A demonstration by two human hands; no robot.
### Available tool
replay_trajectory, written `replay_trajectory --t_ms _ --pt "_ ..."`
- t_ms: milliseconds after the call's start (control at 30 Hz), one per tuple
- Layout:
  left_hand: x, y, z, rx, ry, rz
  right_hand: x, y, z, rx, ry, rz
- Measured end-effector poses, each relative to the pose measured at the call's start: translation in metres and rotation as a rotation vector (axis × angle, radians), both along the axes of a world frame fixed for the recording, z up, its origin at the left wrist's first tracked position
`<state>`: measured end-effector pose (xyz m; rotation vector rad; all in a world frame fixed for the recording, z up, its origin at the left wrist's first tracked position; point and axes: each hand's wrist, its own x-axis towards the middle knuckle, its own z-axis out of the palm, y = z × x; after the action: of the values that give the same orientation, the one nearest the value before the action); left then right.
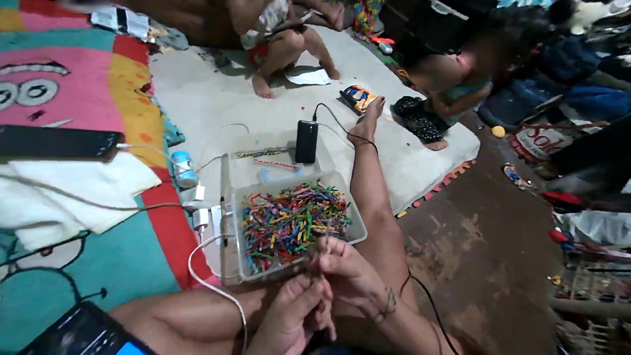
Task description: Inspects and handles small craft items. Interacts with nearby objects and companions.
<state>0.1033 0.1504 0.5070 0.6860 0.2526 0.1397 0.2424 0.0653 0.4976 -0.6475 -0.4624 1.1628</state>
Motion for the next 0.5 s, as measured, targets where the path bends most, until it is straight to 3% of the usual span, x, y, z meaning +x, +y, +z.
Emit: replay_trajectory --t_ms 100,133,167,200,300,367,433,500 --pt "0.005 -0.003 -0.003 1.08 0.159 0.432 -0.003 0.005 0.007 -0.155 -0.149 -0.244" --pt "0.006 -0.001 -0.006 1.247 0.175 0.5 -0.002 0.006 0.006 -0.183 -0.196 -0.275" --pt "0.006 -0.001 -0.006 1.198 0.176 0.485 0.0 0.007 0.004 -0.175 -0.228 -0.241" --pt "0.003 -0.001 -0.002 0.961 0.164 0.405 0.004 0.006 0.002 -0.13 -0.258 -0.143" --pt "-0.001 0.004 0.0 -0.001 0.064 0.098 0.014 0.005 -0.002 0.025 -0.311 0.132" --pt "0.0 0.005 -0.01 -0.362 -0.101 -0.092 0.013 0.005 -0.006 0.027 -0.28 0.122" --pt "0.001 0.003 -0.012 -0.362 -0.18 -0.15 0.011 0.008 -0.007 0.042 -0.23 0.09" --pt "0.0 0.002 -0.007 -0.091 -0.08 -0.002 0.009 0.011 -0.003 0.047 -0.205 0.058"
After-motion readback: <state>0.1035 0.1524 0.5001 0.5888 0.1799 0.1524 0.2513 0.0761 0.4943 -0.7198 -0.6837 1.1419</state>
